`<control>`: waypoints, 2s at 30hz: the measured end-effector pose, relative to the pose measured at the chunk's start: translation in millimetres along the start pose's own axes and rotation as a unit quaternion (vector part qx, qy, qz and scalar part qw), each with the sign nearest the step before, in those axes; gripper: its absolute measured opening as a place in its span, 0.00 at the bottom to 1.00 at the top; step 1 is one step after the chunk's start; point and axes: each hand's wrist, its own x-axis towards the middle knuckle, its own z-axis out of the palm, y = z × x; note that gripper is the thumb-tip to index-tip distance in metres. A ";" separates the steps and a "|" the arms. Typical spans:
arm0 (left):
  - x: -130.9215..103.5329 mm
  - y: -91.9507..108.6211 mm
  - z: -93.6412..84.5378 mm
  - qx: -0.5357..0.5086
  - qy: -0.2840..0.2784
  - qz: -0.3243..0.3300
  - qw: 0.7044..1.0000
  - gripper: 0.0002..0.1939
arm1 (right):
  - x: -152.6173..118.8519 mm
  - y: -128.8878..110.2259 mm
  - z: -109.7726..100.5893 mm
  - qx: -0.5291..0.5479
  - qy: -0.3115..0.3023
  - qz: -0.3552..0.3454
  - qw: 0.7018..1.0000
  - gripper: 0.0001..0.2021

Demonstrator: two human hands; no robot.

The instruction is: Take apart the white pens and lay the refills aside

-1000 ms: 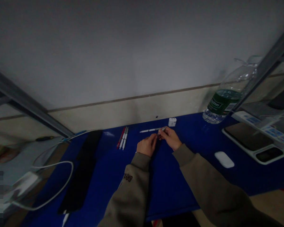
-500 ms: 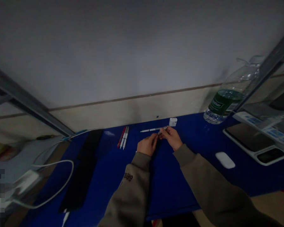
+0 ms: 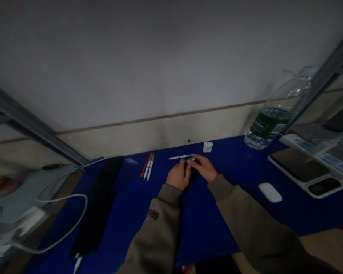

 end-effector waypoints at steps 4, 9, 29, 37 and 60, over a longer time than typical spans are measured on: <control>-0.5 0.4 -0.6 -0.046 0.015 0.043 0.998 0.15 | -1.0 -3.5 -0.3 -0.045 -0.024 -0.019 0.999 0.17; 4.1 -6.0 7.1 -0.043 0.018 0.076 0.996 0.14 | -1.3 -6.2 -1.1 -0.107 -0.031 -0.019 0.994 0.19; 14.4 -18.6 16.4 0.035 0.009 0.084 0.996 0.14 | -2.1 -5.6 -5.3 -0.104 0.020 -0.034 0.994 0.17; 15.9 -25.8 21.7 -0.009 0.035 0.097 0.995 0.11 | 0.7 2.2 -7.8 -0.145 0.032 -0.030 0.988 0.19; 11.8 -20.2 15.6 -0.056 0.048 0.093 0.993 0.14 | -2.7 -3.9 -4.2 -0.226 0.037 -0.053 0.972 0.20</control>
